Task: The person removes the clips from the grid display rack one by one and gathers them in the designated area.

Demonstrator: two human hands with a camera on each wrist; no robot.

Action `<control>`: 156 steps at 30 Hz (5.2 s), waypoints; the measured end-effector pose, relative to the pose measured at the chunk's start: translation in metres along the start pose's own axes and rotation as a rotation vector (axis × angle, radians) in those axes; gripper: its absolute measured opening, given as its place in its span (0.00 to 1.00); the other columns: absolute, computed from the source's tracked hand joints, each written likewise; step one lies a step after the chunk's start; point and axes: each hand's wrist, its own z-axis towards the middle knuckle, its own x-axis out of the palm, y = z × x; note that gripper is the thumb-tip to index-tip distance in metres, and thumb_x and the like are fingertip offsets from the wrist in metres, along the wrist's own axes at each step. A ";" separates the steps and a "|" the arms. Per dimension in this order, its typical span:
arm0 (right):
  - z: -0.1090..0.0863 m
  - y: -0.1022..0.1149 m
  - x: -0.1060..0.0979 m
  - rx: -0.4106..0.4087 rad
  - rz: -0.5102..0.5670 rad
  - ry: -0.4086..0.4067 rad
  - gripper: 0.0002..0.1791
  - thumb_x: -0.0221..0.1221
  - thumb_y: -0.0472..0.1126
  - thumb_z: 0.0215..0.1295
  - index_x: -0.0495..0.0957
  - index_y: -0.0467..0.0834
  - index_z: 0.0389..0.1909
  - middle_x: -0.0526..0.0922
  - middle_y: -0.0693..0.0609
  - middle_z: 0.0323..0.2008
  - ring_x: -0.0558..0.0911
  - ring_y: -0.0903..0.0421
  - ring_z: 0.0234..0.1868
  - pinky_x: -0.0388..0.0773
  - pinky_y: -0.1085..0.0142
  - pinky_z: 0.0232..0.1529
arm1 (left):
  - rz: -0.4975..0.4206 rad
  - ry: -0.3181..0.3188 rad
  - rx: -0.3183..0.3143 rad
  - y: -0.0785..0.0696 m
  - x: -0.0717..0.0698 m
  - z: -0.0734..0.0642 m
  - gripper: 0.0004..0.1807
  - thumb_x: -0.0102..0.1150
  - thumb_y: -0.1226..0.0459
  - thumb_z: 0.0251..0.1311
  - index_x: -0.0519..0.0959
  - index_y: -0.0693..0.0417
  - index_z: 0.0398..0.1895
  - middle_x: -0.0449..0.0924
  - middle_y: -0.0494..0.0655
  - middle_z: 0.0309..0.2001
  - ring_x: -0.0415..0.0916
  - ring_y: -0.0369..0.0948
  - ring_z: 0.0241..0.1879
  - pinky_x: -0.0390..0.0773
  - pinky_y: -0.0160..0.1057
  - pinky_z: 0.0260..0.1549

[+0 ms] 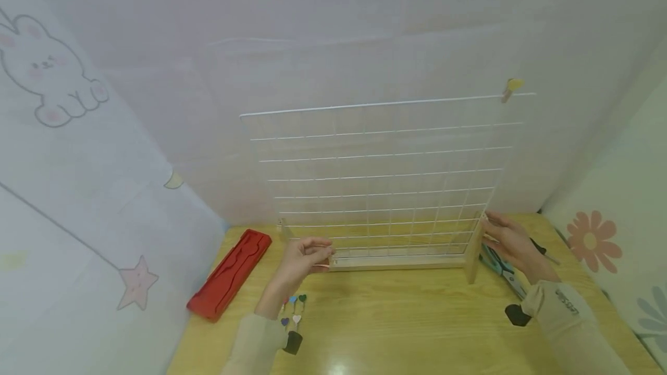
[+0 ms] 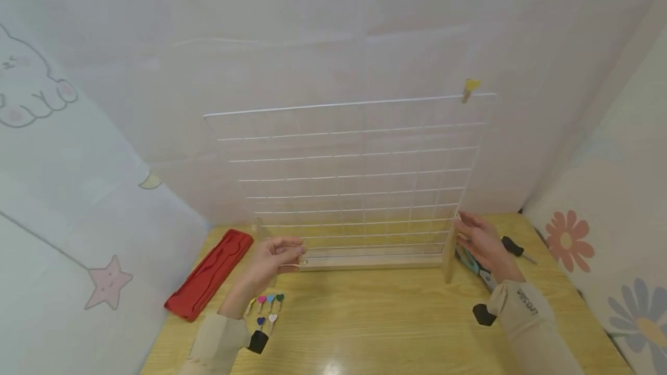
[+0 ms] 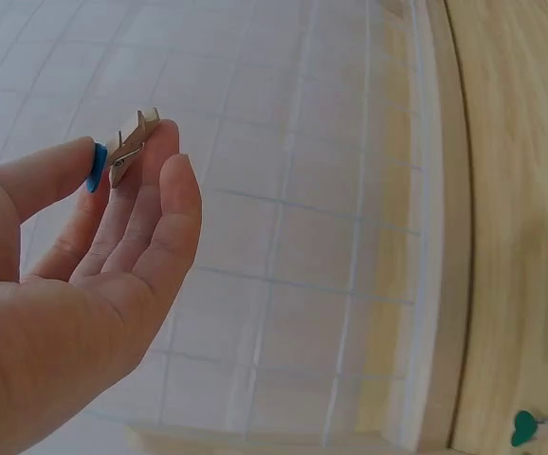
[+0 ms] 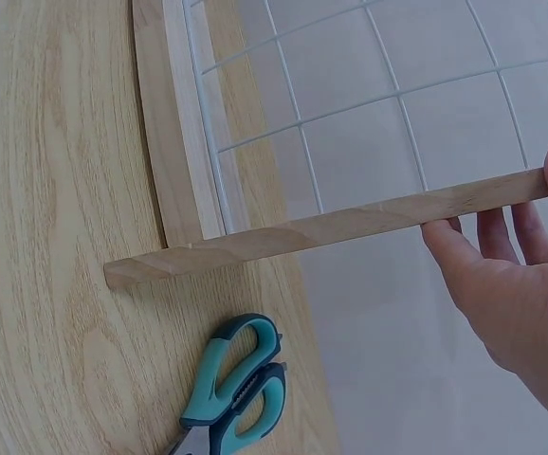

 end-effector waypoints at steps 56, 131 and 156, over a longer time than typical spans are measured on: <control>-0.001 0.000 0.001 -0.004 -0.008 0.004 0.45 0.48 0.50 0.74 0.29 0.37 0.74 0.30 0.32 0.73 0.72 0.77 0.47 0.70 0.68 0.60 | 0.564 -0.482 -0.361 0.154 -0.087 -0.087 0.11 0.64 0.63 0.53 0.84 0.64 0.33 0.82 0.47 0.26 0.76 0.41 0.29 0.73 0.38 0.27; -0.001 -0.004 -0.001 0.006 -0.001 -0.014 0.45 0.50 0.50 0.73 0.32 0.37 0.74 0.32 0.33 0.73 0.58 0.50 0.69 0.68 0.65 0.62 | 0.236 0.359 0.068 -0.161 0.090 0.084 0.20 0.59 0.67 0.64 0.72 0.59 0.59 0.77 0.57 0.55 0.78 0.49 0.51 0.80 0.46 0.45; -0.002 0.001 -0.002 -0.003 0.008 -0.009 0.45 0.50 0.48 0.73 0.31 0.37 0.74 0.30 0.34 0.73 0.66 0.60 0.62 0.61 0.58 0.66 | 0.367 0.394 0.367 -0.260 0.160 0.109 0.19 0.62 0.63 0.62 0.75 0.53 0.56 0.80 0.44 0.51 0.77 0.33 0.47 0.78 0.33 0.43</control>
